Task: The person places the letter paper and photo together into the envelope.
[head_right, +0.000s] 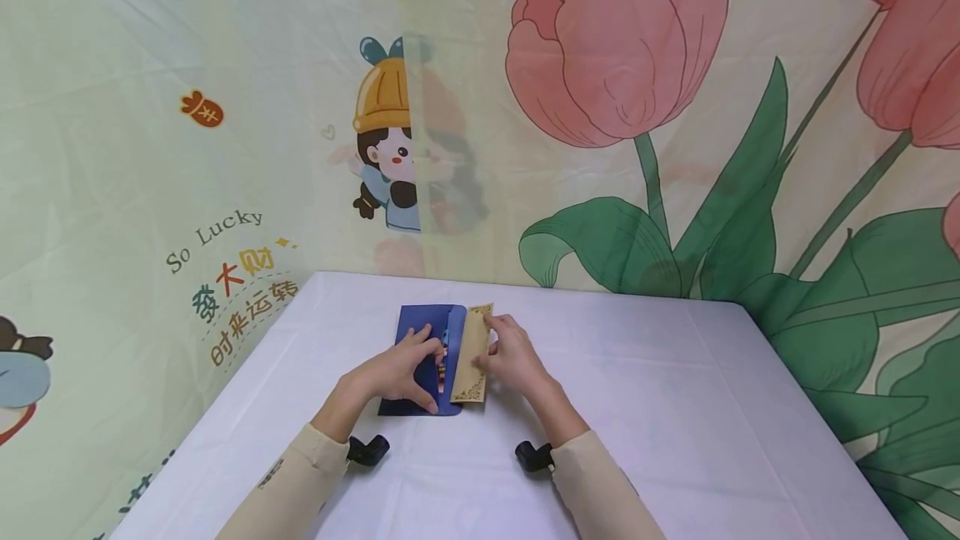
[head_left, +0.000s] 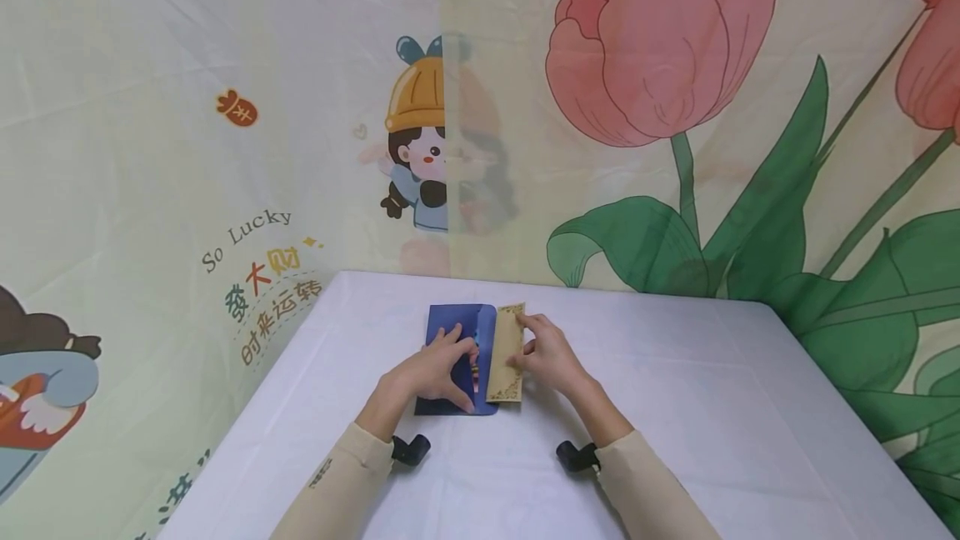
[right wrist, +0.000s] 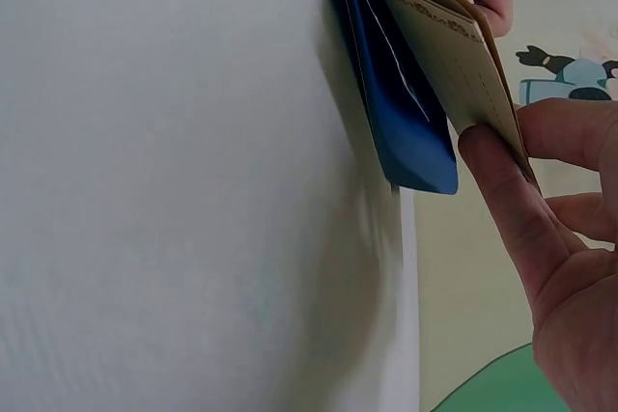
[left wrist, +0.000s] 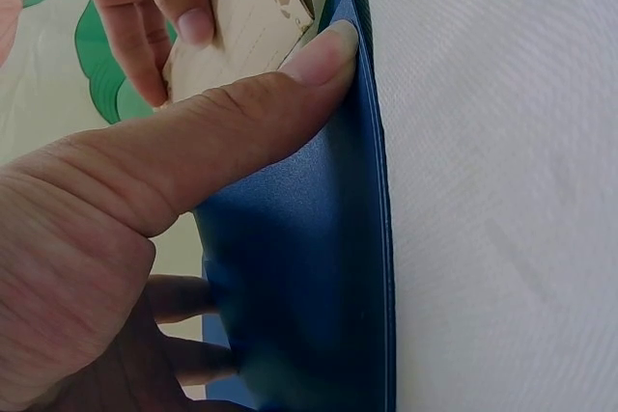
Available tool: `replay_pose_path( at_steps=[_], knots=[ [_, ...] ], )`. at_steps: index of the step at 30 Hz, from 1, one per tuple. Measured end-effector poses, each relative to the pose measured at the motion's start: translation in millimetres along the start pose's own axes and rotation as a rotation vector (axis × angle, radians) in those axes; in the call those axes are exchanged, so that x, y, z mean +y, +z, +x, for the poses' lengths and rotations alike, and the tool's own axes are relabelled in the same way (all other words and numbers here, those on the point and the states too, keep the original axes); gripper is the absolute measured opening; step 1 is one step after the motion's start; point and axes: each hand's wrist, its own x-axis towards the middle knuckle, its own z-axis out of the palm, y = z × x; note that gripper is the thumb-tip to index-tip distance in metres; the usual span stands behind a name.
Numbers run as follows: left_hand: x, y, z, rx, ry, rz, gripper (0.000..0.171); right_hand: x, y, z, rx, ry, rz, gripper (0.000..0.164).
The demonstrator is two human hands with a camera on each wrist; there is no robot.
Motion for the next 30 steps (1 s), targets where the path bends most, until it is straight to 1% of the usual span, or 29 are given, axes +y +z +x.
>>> replay_pose_path(
  at_steps=[6, 10, 15, 30],
  knots=[
    [-0.1, 0.3, -0.3, 0.000, 0.001, 0.003, 0.064, -4.2, 6.0, 1.7, -0.016, 0.014, 0.014, 0.085],
    [0.0, 0.1, 0.4, -0.001, -0.003, 0.009, 0.065, -6.8, 9.2, 1.9, -0.025, -0.001, 0.015, 0.084],
    [0.4, 0.5, 0.5, -0.002, -0.012, 0.010, 0.066, -8.3, 12.6, 2.7, -0.033, 0.007, 0.014, 0.084],
    [-0.7, 0.9, 0.8, -0.007, -0.025, 0.010, 0.067, -13.9, 16.1, 5.0, -0.035, 0.012, -0.005, 0.083]
  ],
)
